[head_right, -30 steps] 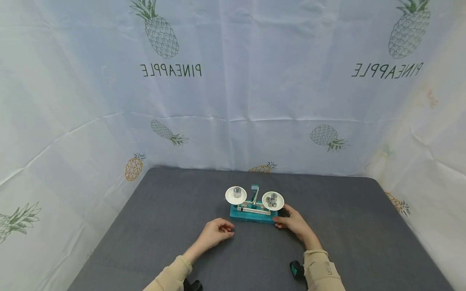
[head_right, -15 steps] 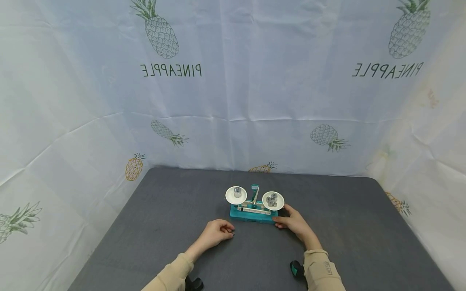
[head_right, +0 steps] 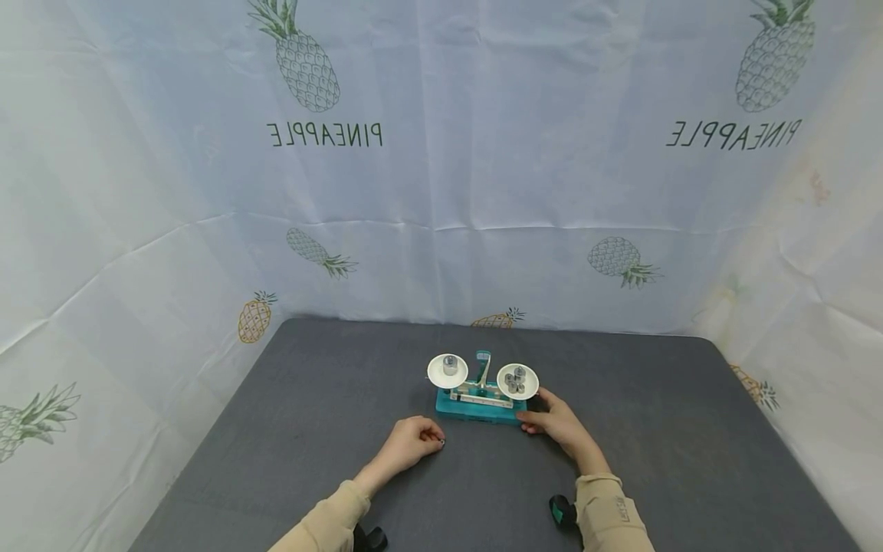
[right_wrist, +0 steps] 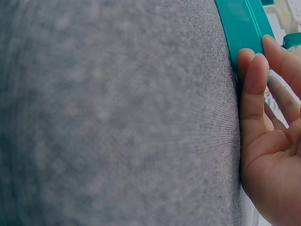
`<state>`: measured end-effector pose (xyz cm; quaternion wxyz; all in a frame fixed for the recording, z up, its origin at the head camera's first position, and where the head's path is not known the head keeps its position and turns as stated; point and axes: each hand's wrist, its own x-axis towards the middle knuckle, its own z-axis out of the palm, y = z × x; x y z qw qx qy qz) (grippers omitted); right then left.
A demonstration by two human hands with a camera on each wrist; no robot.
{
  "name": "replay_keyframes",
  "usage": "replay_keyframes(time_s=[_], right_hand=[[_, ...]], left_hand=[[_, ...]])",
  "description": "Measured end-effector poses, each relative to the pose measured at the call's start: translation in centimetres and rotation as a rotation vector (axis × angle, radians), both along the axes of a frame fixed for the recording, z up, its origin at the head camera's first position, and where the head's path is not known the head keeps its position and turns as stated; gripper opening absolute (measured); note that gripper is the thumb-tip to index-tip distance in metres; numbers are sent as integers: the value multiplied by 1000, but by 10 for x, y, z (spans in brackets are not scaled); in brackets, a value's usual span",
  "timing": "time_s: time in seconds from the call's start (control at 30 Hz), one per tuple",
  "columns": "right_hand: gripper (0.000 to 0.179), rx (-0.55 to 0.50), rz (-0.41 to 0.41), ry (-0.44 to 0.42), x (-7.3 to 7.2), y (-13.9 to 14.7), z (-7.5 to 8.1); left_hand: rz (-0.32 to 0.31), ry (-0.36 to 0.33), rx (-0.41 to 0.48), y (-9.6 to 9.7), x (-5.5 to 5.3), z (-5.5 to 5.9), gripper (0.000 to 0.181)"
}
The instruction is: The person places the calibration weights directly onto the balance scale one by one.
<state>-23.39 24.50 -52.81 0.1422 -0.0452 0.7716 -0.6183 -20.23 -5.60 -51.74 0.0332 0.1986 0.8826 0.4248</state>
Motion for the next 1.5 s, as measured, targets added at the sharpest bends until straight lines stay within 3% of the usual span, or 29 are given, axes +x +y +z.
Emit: replay_keyframes(time_s=[0.13, 0.33, 0.6, 1.0, 1.3, 1.5], right_hand=[[80, 26, -36, -56, 0, -2, 2], [79, 27, -34, -53, 0, -2, 2], [79, 32, -26, -44, 2, -3, 6], [78, 31, -46, -52, 2, -4, 5], [78, 35, -49, -48, 0, -3, 2], [78, 37, -69, -58, -2, -2, -2]], left_hand=[[5, 3, -12, 0, 2, 1, 4], [28, 30, 13, 0, 4, 10, 3], [54, 75, 33, -3, 2, 36, 8], [171, 218, 106, -6, -13, 69, 8], [182, 250, 125, -1, -32, 74, 10], [189, 254, 115, 8, -39, 73, 9]])
